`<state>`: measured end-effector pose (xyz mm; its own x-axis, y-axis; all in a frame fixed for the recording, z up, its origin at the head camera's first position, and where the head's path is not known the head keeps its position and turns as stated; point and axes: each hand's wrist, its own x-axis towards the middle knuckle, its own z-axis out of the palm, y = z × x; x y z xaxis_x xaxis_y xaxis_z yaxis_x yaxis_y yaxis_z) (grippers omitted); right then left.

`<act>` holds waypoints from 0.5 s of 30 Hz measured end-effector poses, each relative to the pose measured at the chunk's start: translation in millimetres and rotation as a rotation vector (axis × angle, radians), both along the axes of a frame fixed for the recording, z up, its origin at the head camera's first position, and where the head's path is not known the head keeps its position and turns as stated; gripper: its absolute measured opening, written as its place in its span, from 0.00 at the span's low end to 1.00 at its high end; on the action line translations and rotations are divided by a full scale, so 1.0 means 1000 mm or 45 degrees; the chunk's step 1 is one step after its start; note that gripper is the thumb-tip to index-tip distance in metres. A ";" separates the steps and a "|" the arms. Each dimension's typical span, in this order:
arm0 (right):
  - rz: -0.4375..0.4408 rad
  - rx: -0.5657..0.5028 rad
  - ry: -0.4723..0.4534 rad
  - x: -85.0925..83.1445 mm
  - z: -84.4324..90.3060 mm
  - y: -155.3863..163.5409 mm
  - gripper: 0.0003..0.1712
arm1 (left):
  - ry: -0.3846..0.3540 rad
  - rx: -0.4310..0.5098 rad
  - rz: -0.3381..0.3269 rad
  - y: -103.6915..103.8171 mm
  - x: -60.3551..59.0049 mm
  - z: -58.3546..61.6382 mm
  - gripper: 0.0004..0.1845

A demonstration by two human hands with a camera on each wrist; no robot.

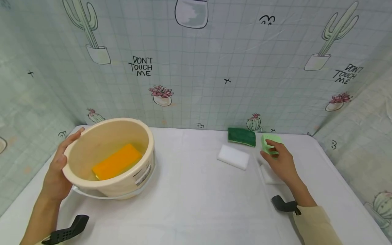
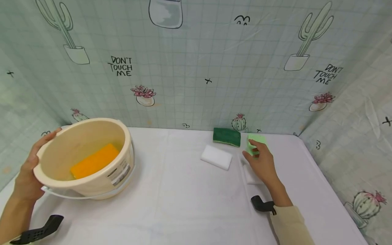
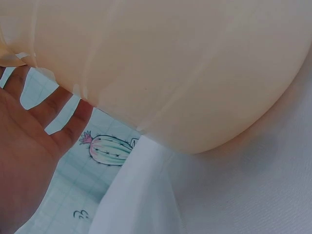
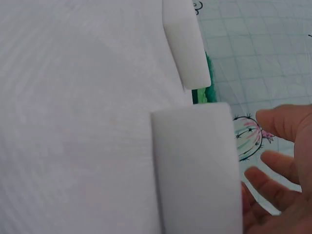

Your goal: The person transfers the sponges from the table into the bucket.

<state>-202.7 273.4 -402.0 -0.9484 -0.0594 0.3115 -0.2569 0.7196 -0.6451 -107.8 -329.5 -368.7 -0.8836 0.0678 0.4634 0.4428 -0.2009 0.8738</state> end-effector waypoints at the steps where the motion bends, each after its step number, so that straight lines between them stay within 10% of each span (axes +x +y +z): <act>1: -0.024 -0.001 -0.005 0.000 -0.001 0.001 0.31 | -0.001 0.006 -0.001 0.000 0.000 0.000 0.30; 15: -0.376 -0.084 -0.054 0.002 -0.005 0.005 0.40 | -0.014 -0.004 0.018 0.000 -0.001 0.000 0.30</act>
<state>-200.6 278.8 -407.0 -0.9338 0.2399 0.2654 -0.0149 0.7152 -0.6988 -108.5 -329.7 -368.7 -0.8897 0.0563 0.4531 0.4357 -0.1921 0.8793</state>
